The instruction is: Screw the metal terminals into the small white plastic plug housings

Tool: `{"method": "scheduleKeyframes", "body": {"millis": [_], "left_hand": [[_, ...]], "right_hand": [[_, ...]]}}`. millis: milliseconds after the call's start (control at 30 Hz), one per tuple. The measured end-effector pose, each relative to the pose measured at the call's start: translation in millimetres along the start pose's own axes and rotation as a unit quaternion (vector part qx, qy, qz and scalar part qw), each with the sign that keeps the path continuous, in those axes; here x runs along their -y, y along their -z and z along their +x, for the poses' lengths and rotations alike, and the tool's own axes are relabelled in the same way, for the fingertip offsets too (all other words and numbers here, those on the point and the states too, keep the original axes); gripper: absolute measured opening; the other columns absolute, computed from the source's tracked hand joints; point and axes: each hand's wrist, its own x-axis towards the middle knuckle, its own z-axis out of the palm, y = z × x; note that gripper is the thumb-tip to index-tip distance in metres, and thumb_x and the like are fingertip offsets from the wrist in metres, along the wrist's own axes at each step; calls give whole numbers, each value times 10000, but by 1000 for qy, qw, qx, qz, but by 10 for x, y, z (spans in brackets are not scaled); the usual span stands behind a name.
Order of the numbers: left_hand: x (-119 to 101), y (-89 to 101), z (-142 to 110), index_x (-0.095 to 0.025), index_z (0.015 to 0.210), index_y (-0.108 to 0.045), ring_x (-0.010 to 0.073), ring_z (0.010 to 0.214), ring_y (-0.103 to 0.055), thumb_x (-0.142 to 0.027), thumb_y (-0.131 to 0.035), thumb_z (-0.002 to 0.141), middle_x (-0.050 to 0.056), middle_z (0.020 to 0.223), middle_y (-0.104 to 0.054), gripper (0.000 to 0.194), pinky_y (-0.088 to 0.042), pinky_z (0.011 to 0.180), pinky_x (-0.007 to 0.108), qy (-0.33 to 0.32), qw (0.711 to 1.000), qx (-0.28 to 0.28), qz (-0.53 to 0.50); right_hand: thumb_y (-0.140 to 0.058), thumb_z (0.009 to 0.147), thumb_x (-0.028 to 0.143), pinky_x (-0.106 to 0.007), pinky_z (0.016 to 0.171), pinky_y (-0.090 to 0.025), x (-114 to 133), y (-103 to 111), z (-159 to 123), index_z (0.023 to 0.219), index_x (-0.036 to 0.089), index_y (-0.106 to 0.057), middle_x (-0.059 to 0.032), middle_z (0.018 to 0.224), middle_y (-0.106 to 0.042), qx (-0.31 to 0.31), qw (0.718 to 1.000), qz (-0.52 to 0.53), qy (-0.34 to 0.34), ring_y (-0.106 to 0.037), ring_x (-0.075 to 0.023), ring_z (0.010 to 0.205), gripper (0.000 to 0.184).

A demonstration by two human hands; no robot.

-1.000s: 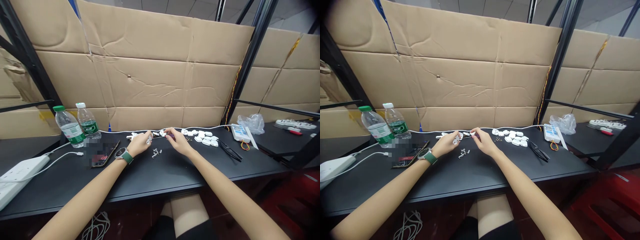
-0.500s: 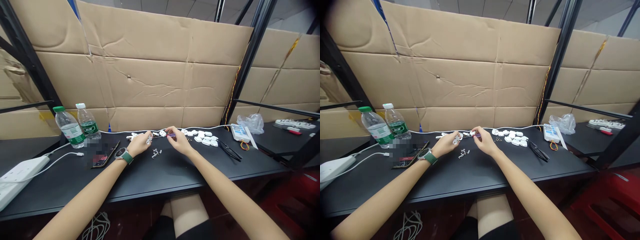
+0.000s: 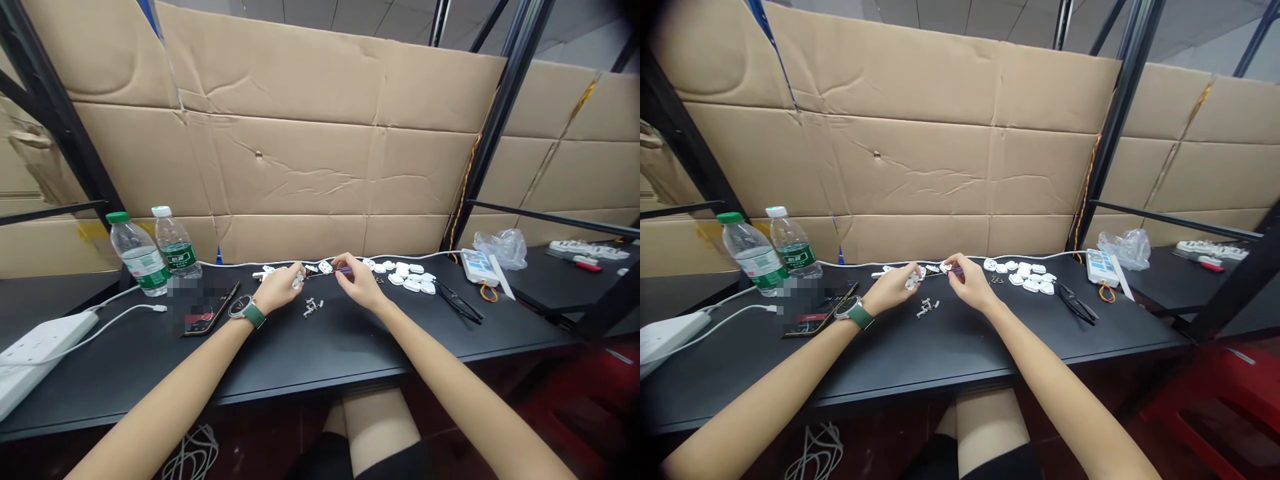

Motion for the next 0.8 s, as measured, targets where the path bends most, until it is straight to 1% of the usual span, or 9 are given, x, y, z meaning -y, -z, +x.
{"method": "scheduleKeyframes", "body": {"millis": [133, 233, 467, 633, 800], "left_hand": [[-14, 11, -7, -244, 1077, -598, 249, 825, -682, -271, -596, 866, 39, 885, -715, 213, -446, 712, 300, -4, 1000, -4, -10], [-32, 30, -12, -246, 1062, -610, 240, 816, -678, -297, -617, 860, 27, 871, -714, 208, -442, 709, 297, -11, 1000, -7, -22], [-50, 55, -16, -257, 986, -644, 220, 769, -647, -407, -650, 864, -4, 775, -682, 193, -426, 689, 283, -16, 999, -2, -45], [-46, 51, -14, -254, 957, -653, 212, 763, -646, -387, -598, 896, -1, 787, -697, 157, -412, 680, 279, -20, 998, -9, -52], [-60, 65, -15, -255, 944, -660, 214, 779, -655, -366, -577, 901, 6, 810, -714, 146, -429, 709, 284, -24, 999, -1, -45]], "right_hand": [[-530, 935, 291, -310, 726, -526, 1, 7, 0, 1091, 218, -588, -42, 924, -633, 0, 1000, 0, 0, -625, -181, 807, 182], [-534, 934, 298, -310, 717, -523, -4, 12, -1, 1087, 221, -587, -29, 893, -626, 3, 1000, -2, -1, -617, -174, 768, 180], [-528, 939, 297, -301, 710, -521, -13, 12, -4, 1075, 225, -597, -24, 872, -614, 4, 1000, -8, 1, -613, -171, 764, 169], [-529, 940, 300, -304, 713, -522, -20, 14, -3, 1073, 226, -595, -22, 873, -620, 7, 1000, -9, 2, -614, -170, 758, 166], [-531, 931, 295, -300, 705, -520, -10, 8, -2, 1068, 220, -605, -27, 875, -632, 7, 1000, -1, 4, -617, -169, 755, 172]]}}
